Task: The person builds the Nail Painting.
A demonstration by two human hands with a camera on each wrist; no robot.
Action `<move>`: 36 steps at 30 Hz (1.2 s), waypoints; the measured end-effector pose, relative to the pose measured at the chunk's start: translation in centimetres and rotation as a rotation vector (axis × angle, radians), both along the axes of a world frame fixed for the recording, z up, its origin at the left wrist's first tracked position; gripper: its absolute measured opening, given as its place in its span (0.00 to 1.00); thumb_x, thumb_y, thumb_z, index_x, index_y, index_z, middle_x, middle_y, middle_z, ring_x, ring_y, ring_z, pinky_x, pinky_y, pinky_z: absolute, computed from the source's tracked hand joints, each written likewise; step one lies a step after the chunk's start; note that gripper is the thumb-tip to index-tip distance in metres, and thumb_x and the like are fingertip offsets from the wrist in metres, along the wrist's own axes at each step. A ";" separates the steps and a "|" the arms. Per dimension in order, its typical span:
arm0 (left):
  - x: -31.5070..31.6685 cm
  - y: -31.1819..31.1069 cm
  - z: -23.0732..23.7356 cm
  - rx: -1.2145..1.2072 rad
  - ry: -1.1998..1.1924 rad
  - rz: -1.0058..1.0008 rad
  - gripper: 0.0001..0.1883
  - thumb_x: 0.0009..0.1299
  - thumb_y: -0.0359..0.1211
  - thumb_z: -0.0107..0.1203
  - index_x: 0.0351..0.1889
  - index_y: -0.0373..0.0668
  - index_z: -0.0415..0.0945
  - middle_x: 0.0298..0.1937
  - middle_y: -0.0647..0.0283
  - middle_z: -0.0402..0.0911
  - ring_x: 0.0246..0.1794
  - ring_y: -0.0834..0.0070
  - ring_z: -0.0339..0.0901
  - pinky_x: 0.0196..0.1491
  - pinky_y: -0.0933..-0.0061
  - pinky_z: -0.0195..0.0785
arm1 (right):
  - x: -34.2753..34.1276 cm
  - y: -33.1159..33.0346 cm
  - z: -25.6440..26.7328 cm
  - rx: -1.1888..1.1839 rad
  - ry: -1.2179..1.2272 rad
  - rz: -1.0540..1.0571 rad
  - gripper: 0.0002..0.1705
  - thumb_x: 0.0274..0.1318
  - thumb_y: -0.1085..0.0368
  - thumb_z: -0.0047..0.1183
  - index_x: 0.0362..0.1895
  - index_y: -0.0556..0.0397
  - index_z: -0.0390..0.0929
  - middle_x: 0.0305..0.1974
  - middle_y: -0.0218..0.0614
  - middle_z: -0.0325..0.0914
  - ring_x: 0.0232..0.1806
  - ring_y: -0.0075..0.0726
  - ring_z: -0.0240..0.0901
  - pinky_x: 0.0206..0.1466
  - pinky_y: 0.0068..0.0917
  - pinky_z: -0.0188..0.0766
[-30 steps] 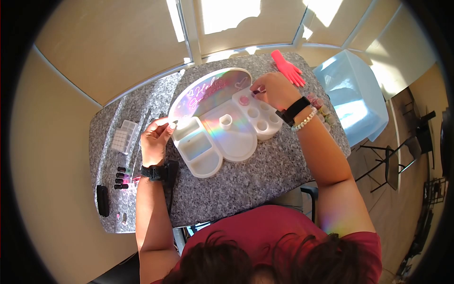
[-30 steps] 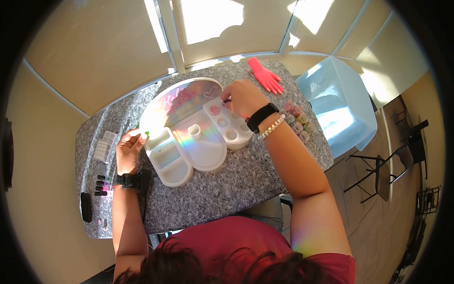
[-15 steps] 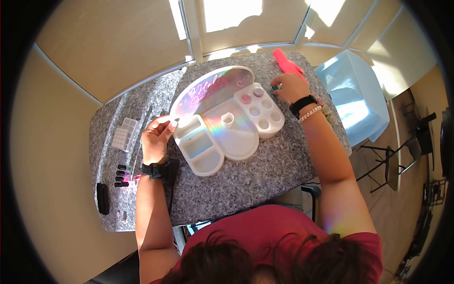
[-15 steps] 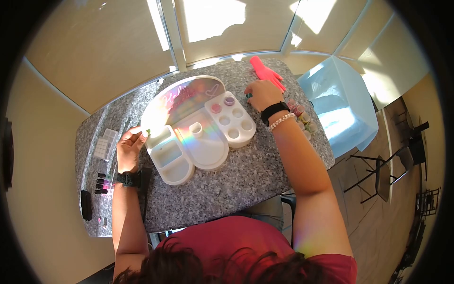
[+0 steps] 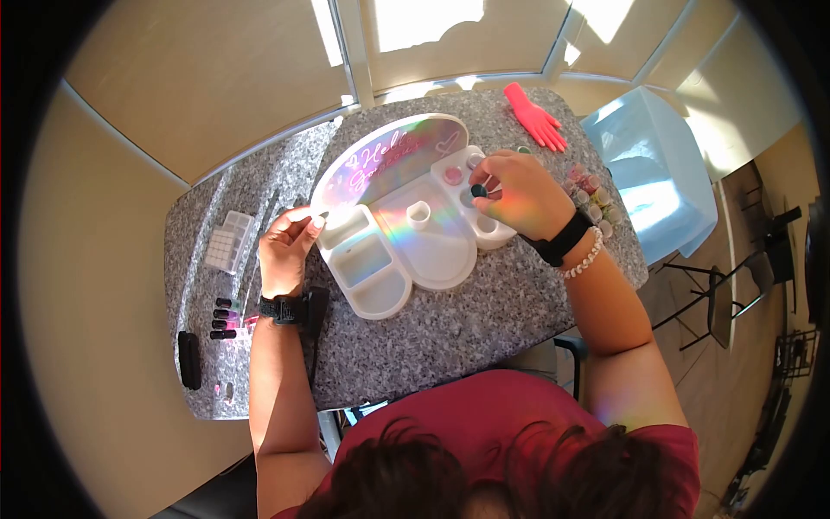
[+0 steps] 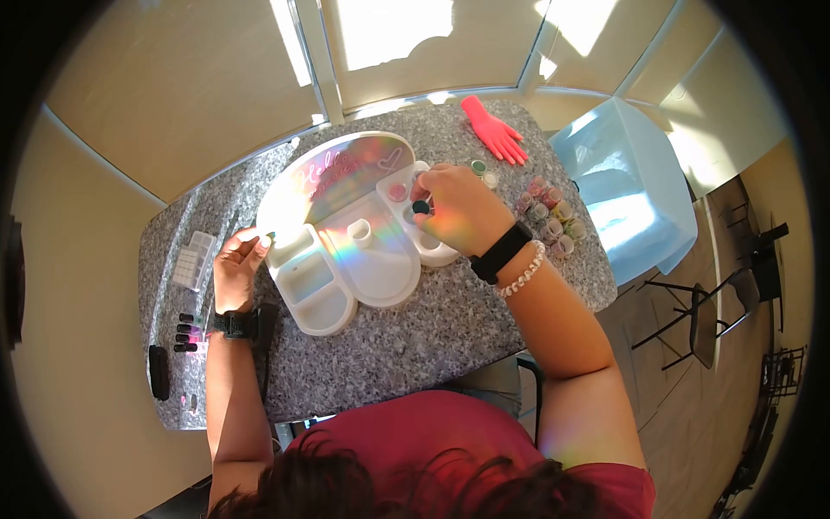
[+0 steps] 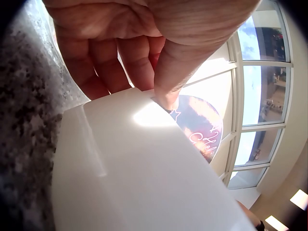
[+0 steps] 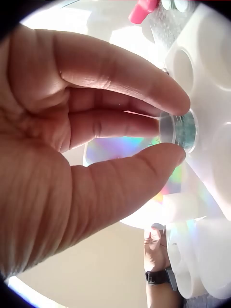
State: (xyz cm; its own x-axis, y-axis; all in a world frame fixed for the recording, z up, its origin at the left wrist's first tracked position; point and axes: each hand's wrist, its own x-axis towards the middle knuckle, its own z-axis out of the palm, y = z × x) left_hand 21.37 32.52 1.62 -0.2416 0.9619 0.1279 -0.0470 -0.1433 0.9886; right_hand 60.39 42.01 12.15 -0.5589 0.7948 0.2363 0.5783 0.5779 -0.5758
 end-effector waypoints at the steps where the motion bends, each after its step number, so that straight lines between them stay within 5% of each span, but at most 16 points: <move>1: 0.0 0.0 0.0 -0.010 0.011 0.006 0.16 0.77 0.24 0.70 0.62 0.33 0.85 0.56 0.55 0.93 0.55 0.75 0.89 0.63 0.72 0.81 | -0.2 0.0 -0.7 0.029 0.014 0.015 0.15 0.52 0.68 0.72 0.44 0.59 0.86 0.42 0.45 0.87 0.39 0.42 0.87 0.47 0.37 0.84; 12: 0.2 0.0 0.2 0.002 0.001 -0.006 0.16 0.77 0.22 0.69 0.62 0.32 0.85 0.56 0.56 0.92 0.55 0.75 0.89 0.63 0.73 0.81 | -0.3 -0.1 -1.2 0.261 -0.076 0.052 0.15 0.56 0.65 0.73 0.47 0.56 0.89 0.44 0.45 0.87 0.41 0.48 0.86 0.50 0.41 0.83; 14: 0.2 0.0 0.2 0.005 -0.009 -0.008 0.16 0.77 0.22 0.69 0.62 0.32 0.85 0.56 0.56 0.92 0.55 0.75 0.89 0.63 0.73 0.81 | 0.4 0.7 0.5 -0.055 -0.082 -0.044 0.15 0.57 0.58 0.72 0.46 0.52 0.92 0.44 0.46 0.90 0.51 0.56 0.86 0.57 0.50 0.81; 20: 0.0 0.0 0.0 0.003 0.011 -0.002 0.16 0.77 0.22 0.69 0.62 0.33 0.85 0.56 0.56 0.92 0.54 0.76 0.88 0.62 0.73 0.80 | 4.5 7.1 -3.9 0.232 -0.374 -0.523 0.15 0.61 0.54 0.72 0.49 0.44 0.95 0.47 0.43 0.92 0.54 0.52 0.88 0.60 0.48 0.82; 26: 0.3 -0.1 0.4 0.001 -0.012 0.002 0.15 0.77 0.23 0.69 0.61 0.33 0.86 0.55 0.57 0.92 0.54 0.76 0.88 0.62 0.73 0.80 | 5.0 8.1 -5.1 0.137 -0.424 -0.577 0.20 0.59 0.52 0.74 0.52 0.45 0.93 0.48 0.42 0.93 0.51 0.50 0.89 0.57 0.48 0.84; 30: 0.2 -0.1 0.2 0.003 -0.014 0.004 0.15 0.78 0.23 0.69 0.61 0.33 0.86 0.55 0.57 0.92 0.53 0.77 0.88 0.61 0.74 0.80 | 4.7 7.1 -4.4 0.162 -0.206 -0.506 0.17 0.59 0.58 0.75 0.52 0.47 0.93 0.45 0.41 0.93 0.48 0.45 0.90 0.55 0.42 0.85; 33: -0.1 0.0 0.0 0.002 0.017 -0.026 0.16 0.78 0.27 0.70 0.62 0.33 0.85 0.57 0.55 0.92 0.56 0.73 0.88 0.66 0.69 0.77 | 3.0 3.8 -1.5 -0.063 -0.006 -0.288 0.17 0.55 0.75 0.74 0.50 0.56 0.90 0.42 0.35 0.89 0.44 0.31 0.88 0.54 0.31 0.87; 36: 0.1 0.0 0.2 0.026 0.013 -0.014 0.15 0.77 0.24 0.70 0.61 0.34 0.86 0.55 0.58 0.93 0.52 0.77 0.88 0.61 0.73 0.80 | 2.4 1.6 -0.9 -0.024 0.147 -0.121 0.17 0.52 0.73 0.75 0.48 0.51 0.92 0.39 0.40 0.87 0.41 0.39 0.87 0.51 0.36 0.84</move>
